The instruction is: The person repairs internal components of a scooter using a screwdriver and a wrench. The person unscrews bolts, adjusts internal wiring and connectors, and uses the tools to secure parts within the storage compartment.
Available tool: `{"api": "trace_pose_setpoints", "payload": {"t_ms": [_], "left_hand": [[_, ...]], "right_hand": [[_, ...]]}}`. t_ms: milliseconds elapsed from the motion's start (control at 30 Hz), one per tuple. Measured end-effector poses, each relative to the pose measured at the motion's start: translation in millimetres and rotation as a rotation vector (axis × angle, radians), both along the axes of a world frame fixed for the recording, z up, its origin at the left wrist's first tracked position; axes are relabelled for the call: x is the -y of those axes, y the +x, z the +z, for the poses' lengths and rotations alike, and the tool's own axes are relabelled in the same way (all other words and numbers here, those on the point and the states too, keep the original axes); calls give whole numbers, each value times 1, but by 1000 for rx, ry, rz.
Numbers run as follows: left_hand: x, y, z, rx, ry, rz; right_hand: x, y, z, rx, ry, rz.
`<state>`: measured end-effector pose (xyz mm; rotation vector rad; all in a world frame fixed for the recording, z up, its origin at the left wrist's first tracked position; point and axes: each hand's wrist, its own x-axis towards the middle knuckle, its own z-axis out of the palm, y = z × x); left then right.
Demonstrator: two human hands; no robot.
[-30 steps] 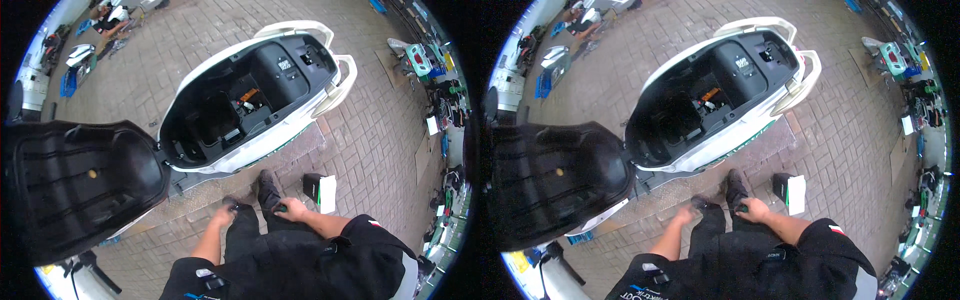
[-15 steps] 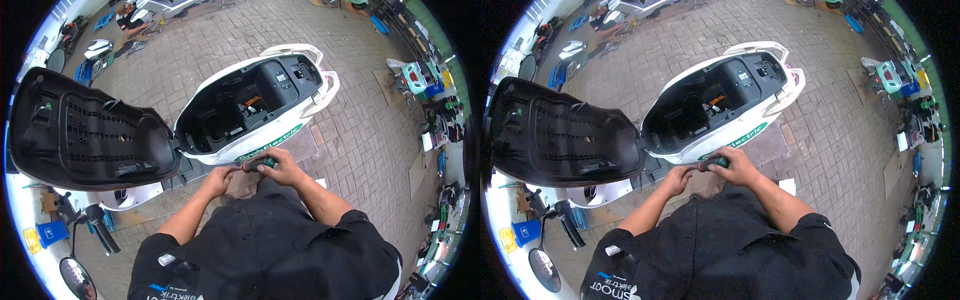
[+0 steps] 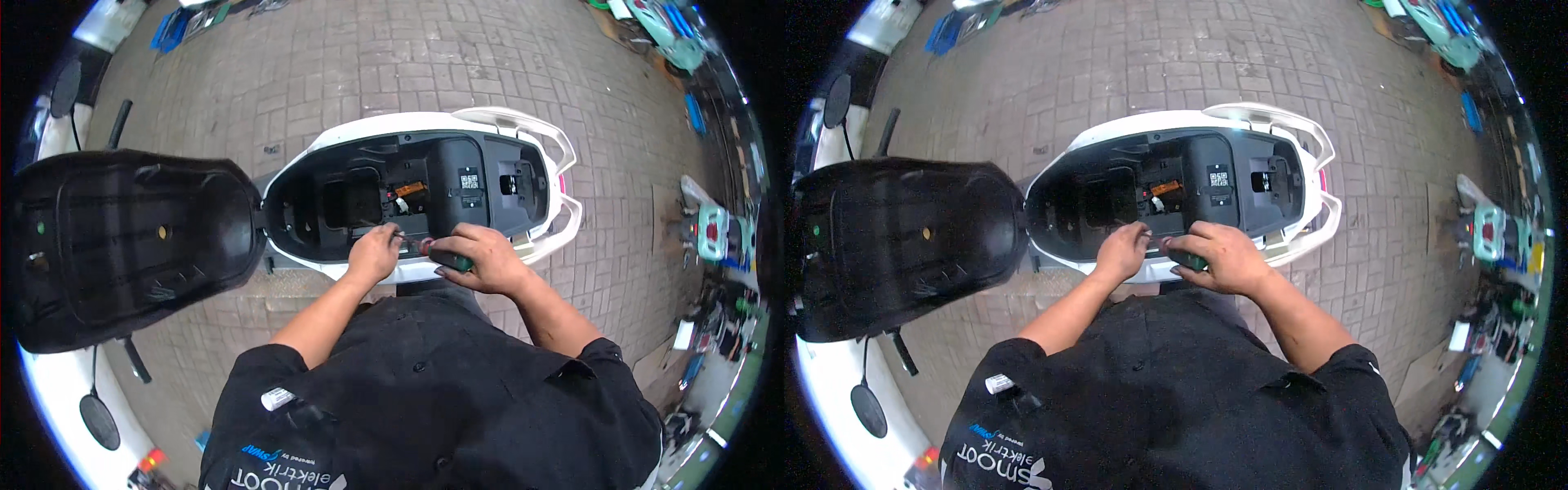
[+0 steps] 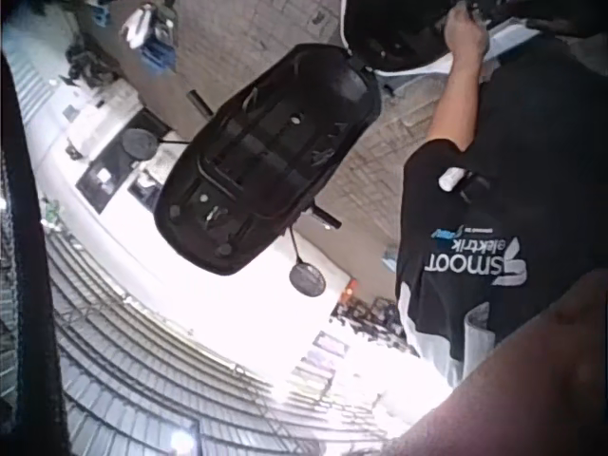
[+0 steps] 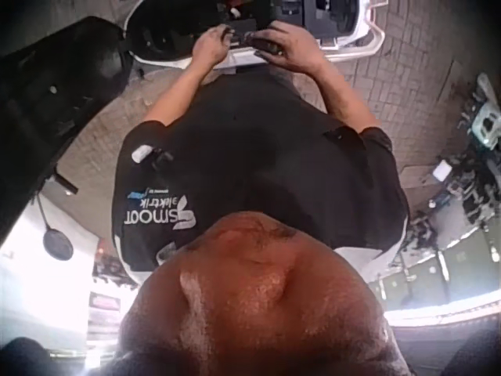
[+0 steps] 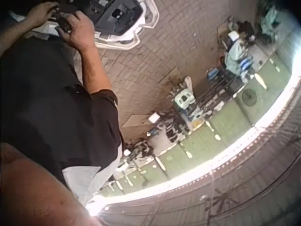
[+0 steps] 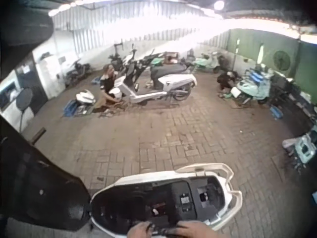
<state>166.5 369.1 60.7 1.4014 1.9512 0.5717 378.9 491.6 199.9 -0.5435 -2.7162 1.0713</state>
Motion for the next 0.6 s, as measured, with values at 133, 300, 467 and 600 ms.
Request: {"api": "trace_pose_setpoints", "payload": {"t_ms": [133,300,467,600], "left_hand": [[-28,32,-15,6,18,39],[-44,34,-21,140,-118,38],[-34,27,-33,154,-14,-35],[-35,27,-25,246,-44,-68]], "right_hand": [[-35,10,-6,100,55,74],[-38,13,-24,110,69,101],[-37,9,-18,122,78,126],[-33,8,-8,129,92,108]]}}
